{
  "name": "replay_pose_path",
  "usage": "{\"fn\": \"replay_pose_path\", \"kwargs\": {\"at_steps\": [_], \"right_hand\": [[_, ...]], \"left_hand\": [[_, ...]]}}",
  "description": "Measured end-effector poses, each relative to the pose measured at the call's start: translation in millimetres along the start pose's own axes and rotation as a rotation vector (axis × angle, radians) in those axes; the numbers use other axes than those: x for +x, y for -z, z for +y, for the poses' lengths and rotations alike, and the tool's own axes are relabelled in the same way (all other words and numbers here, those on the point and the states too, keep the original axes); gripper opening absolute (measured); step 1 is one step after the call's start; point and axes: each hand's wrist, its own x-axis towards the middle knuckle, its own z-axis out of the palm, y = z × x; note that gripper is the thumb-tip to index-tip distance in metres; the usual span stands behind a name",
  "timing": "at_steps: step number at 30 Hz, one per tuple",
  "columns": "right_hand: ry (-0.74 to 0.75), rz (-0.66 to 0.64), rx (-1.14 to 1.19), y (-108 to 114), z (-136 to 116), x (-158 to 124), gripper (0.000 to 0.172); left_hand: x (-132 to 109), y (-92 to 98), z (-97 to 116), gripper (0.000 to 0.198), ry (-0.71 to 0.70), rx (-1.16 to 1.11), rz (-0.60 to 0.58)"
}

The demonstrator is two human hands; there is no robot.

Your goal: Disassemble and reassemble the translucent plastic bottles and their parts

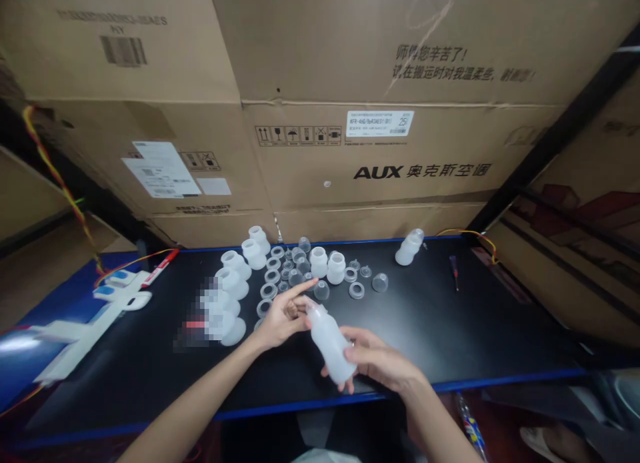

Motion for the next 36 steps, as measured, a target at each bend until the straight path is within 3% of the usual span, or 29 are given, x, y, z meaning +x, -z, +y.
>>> {"fn": "replay_pose_path", "kwargs": {"at_steps": [3,7,9,12,15,18,21,26,29,33,36], "right_hand": [[0.015,0.057,-0.057,6,16,-21,0.081],[0.208,0.538,-0.261,32,12,-39,0.071],[0.287,0.819,-0.418,54,5,-45,0.065],[0.336,1.199,-0.755,91,-2,-50,0.062],[0.360,1.335,-0.956,120,-3,-52,0.061],[0.389,1.356,-1.054,129,-5,-51,0.061],[0.393,1.291,-1.096,120,-5,-45,0.056],[0.413,1.118,-1.076,72,12,-21,0.047],[0.459,0.932,-1.045,32,34,1,0.039],[0.453,0.706,-1.066,-4,48,18,0.040],[0.514,0.703,-1.056,0,31,13,0.059]], "left_hand": [[-7,-17.2,-15,0.071,-0.141,0.183,0.032],[-9,-24.1,-19,0.032,-0.511,0.773,-0.021],[-6,-23.5,-17,0.025,-0.615,0.973,-0.028],[-1,-21.3,-17,0.027,-0.594,1.138,0.005],[1,-18.2,-23,0.029,-0.530,1.214,0.011],[1,-16.7,-26,0.032,-0.487,1.220,0.007],[0,-19.1,-26,0.041,-0.466,1.158,0.019],[-4,-29.8,-21,0.063,-0.439,0.924,0.049],[-8,-35.6,-18,0.081,-0.379,0.763,0.072],[-11,-36.3,-16,0.047,-0.332,0.625,0.045],[-10,-33.1,-14,0.035,-0.305,0.609,0.049]]}}
